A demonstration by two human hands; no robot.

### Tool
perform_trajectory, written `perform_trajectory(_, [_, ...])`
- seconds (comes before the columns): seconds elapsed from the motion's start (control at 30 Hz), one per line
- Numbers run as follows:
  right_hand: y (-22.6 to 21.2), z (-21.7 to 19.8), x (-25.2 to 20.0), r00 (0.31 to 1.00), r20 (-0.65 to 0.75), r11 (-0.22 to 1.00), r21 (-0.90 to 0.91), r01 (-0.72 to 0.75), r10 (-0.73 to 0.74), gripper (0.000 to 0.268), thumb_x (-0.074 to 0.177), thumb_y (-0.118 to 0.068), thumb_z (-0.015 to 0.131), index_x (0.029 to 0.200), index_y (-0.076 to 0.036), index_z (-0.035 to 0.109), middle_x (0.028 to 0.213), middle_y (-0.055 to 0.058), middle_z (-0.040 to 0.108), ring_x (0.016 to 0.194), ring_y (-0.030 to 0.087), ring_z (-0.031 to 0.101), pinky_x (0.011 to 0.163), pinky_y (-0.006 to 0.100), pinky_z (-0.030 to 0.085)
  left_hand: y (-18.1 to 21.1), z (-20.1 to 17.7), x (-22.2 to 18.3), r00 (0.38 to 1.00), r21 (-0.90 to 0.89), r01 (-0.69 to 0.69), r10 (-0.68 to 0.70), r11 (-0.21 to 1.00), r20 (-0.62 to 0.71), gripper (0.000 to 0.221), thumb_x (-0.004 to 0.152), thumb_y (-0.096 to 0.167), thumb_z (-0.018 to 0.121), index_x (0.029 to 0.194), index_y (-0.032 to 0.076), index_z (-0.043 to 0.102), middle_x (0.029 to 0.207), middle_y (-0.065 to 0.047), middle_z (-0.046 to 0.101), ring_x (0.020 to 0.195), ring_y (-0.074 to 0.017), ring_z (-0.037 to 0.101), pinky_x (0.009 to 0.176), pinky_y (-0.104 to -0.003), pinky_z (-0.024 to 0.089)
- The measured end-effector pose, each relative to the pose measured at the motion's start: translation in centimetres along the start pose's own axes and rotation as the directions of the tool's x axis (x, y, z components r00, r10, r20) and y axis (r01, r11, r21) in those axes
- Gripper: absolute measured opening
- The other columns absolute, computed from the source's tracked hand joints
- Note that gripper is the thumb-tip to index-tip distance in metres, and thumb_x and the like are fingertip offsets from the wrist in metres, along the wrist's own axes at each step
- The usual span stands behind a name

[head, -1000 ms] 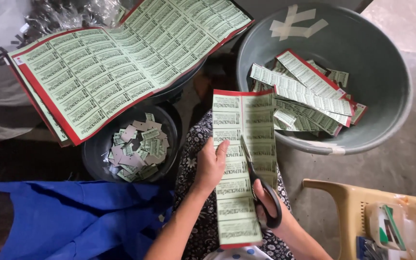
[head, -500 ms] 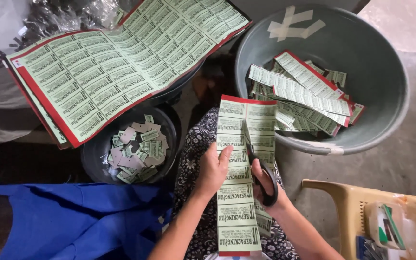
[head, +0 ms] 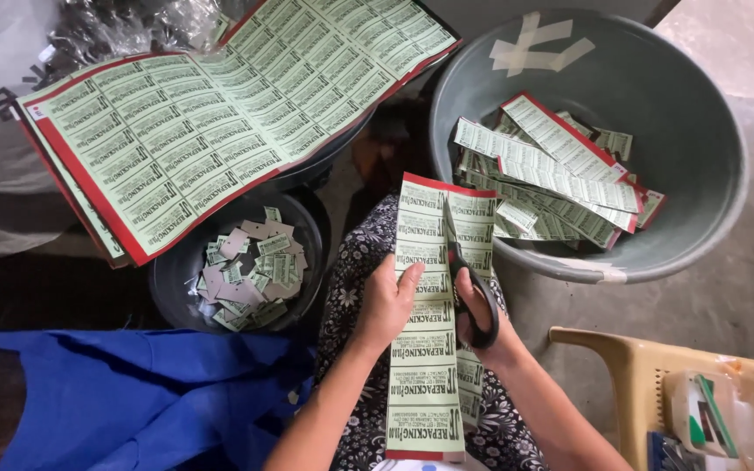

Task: Cutting sheets of printed labels into individual strips using scissors

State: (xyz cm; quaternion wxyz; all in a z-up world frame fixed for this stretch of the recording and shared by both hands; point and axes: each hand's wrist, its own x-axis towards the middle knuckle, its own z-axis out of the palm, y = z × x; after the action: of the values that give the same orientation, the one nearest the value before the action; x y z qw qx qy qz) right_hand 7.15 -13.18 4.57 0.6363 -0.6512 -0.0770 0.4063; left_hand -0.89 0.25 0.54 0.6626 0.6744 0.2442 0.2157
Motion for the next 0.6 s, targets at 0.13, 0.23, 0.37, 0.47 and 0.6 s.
perform_trajectory(0.13, [-3.9,3.3,-1.3,1.000,-0.003,0.996,0.087,0.018,-0.018,0.067,0.098,-0.064,0.060,0.057,-0.012,0.050,0.037,0.005,0.040,0.032,0.006,0.039,0.035,0.017,0.024,-1.4,0.7,-0.7,0.999,0.006,0.003,-0.004,1.000,0.041,0.023,0.108,0.017,0.053,0.091,0.001,0.058,0.053,0.000,0.047,0.033,-0.0047,0.029,0.032,-0.021,0.029])
perform_trajectory(0.23, [-0.7,0.5,1.3,0.999,-0.021,0.990,0.133,-0.037,0.040,0.064,0.096,-0.064,0.065,0.056,-0.018,0.045,0.037,0.001,0.040,0.031,0.006,0.038,0.034,0.019,0.025,0.1,0.7,-0.5,1.000,0.003,0.003,-0.003,1.000,0.024,0.023,0.107,0.015,0.053,0.092,-0.001,0.059,0.053,-0.001,0.048,0.034,-0.0049,0.028,0.032,-0.021,0.030])
perform_trajectory(0.37, [2.6,-1.4,3.2,0.999,-0.034,0.994,0.109,0.030,-0.027,0.058,0.100,-0.063,0.055,0.072,-0.013,0.053,0.047,0.005,0.047,0.036,0.009,0.046,0.036,0.020,0.031,0.8,0.7,-0.9,1.000,-0.017,0.016,-0.017,1.000,-0.026,0.029,0.104,0.025,0.059,0.086,0.003,0.059,0.057,0.000,0.050,0.044,-0.0069,0.035,0.042,-0.025,0.033])
perform_trajectory(0.47, [4.3,-3.1,4.3,0.995,-0.053,0.992,0.087,0.093,-0.088,0.058,0.104,-0.062,0.047,0.085,-0.009,0.060,0.055,0.008,0.053,0.041,0.012,0.053,0.038,0.020,0.037,-0.2,0.8,-1.6,0.988,0.013,0.135,-0.134,0.991,-0.080,0.053,0.101,0.043,0.060,0.105,-0.009,0.055,0.093,-0.022,0.057,0.089,-0.0289,0.051,0.078,-0.042,0.042])
perform_trajectory(0.6, [5.0,-7.2,5.7,0.984,-0.128,0.958,0.241,0.153,-0.124,0.049,0.109,-0.048,0.051,0.096,-0.004,0.066,0.069,0.016,0.062,0.055,0.026,0.064,0.052,0.034,0.057,-1.7,3.3,-1.9,0.966,0.009,0.235,-0.232,0.972,-0.112,0.048,0.101,0.044,0.059,0.108,-0.004,0.062,0.095,-0.026,0.065,0.093,-0.0280,0.065,0.080,-0.047,0.049])
